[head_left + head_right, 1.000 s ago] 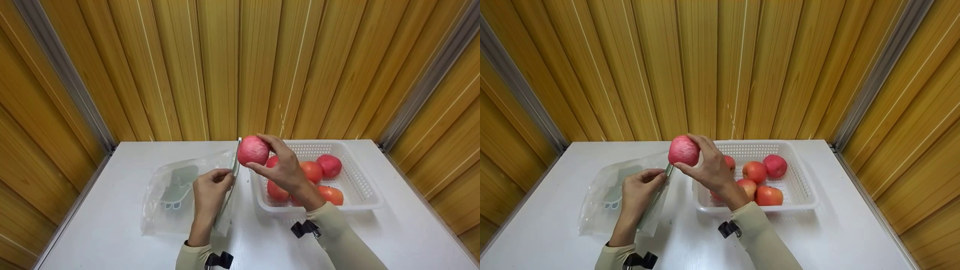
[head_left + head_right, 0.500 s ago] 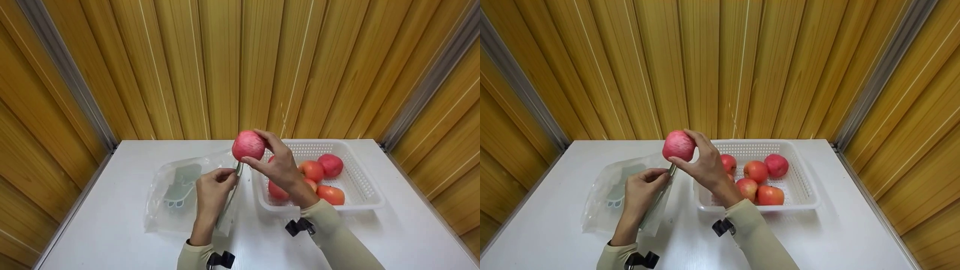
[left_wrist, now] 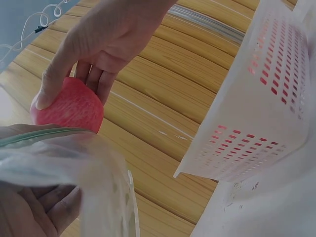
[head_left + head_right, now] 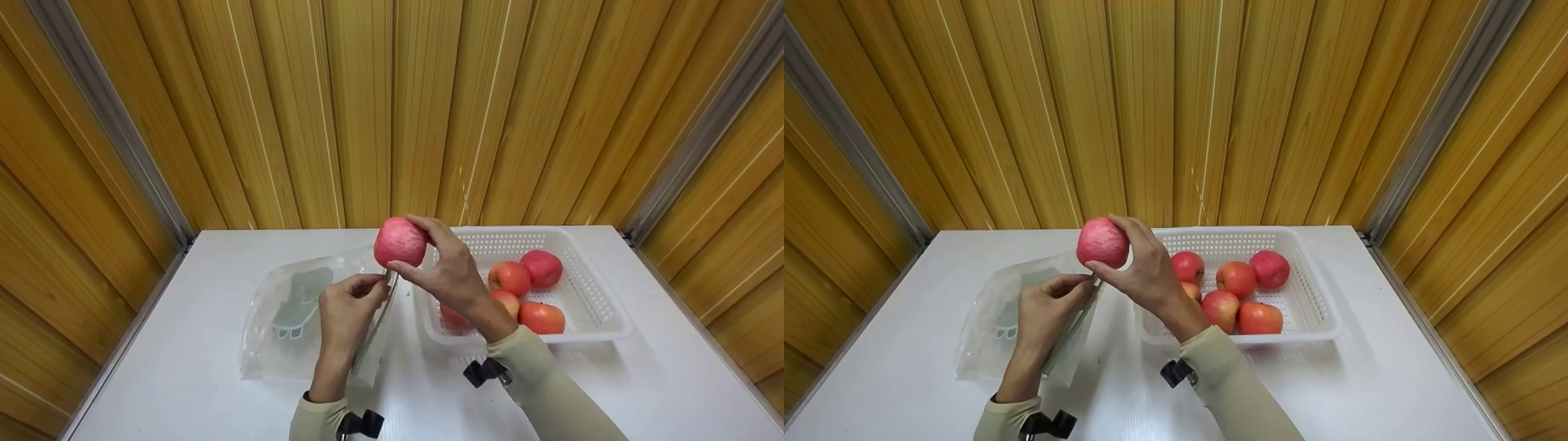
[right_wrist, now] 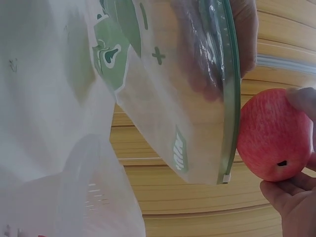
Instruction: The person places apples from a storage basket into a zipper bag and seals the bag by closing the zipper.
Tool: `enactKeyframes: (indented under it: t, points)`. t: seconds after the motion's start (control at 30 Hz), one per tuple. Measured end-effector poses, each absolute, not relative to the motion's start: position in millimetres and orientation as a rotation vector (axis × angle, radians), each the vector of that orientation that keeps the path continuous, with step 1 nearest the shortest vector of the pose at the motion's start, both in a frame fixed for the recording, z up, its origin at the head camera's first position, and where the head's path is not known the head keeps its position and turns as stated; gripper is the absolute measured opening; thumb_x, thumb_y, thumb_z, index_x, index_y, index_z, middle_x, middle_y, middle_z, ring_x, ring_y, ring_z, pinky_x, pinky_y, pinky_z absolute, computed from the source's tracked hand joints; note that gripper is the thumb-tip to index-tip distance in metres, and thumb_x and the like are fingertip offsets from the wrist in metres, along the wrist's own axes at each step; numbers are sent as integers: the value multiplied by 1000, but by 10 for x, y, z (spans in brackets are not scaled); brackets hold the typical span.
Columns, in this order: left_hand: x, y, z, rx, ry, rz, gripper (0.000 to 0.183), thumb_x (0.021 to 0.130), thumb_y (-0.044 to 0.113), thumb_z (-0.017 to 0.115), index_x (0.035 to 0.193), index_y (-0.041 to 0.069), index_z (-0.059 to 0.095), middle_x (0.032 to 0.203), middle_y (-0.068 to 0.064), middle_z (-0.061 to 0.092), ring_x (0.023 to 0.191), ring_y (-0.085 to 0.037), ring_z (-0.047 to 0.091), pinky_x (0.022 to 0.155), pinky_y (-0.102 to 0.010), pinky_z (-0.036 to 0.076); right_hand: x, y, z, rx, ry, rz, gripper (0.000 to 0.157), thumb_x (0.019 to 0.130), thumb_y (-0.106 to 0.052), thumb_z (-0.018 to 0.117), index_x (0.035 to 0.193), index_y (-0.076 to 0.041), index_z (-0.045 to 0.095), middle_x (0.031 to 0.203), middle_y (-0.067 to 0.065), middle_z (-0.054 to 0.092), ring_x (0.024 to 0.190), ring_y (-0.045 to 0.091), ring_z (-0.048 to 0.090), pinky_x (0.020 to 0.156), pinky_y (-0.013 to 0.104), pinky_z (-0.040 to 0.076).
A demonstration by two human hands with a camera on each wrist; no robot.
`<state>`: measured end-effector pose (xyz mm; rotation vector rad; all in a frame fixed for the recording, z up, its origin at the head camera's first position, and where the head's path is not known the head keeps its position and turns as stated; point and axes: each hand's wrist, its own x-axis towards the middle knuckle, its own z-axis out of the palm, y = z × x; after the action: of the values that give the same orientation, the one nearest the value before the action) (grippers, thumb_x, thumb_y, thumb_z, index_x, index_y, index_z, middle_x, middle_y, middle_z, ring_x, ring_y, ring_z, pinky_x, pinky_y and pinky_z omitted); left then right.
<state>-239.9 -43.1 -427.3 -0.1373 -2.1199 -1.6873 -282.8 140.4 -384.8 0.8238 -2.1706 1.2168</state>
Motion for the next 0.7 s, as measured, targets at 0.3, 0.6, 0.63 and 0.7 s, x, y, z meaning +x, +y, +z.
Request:
enactKeyframes:
  t: [0.3, 0.6, 0.63, 0.7]
  points:
    - [-2405, -466, -4264, -92, -2041, -1800, 7, 94, 7, 79, 97, 3, 83, 82, -4, 78, 72, -23, 76, 67, -28, 63, -2818, 1487, -3906, 849, -2189, 1162, 73, 84, -24, 93, 145, -2, 58, 136, 9, 64, 121, 17, 64, 98, 37, 57]
    - [-2403, -528, -4211, -55, -1972, -1866, 8, 94, 7, 78, 98, 2, 83, 84, -7, 78, 76, -23, 77, 70, -29, 64, -2776, 1559, -3975, 944, -2219, 1019, 72, 84, -28, 93, 144, -5, 60, 137, 9, 65, 120, 20, 66, 95, 38, 59]
    - [-2404, -534, -4207, -58, -1964, -1866, 8, 94, 7, 78, 98, 1, 83, 85, -8, 78, 77, -23, 77, 69, -30, 64, -2773, 1568, -3981, 958, -2222, 1000, 72, 84, -27, 93, 143, -5, 60, 137, 9, 65, 119, 20, 66, 94, 38, 60]
    - [-2408, -548, -4202, -52, -1958, -1856, 8, 94, 6, 78, 98, 1, 83, 85, -8, 78, 77, -23, 77, 69, -29, 63, -2768, 1584, -3994, 990, -2236, 961, 72, 84, -26, 93, 143, -4, 59, 138, 10, 64, 119, 22, 66, 95, 38, 60]
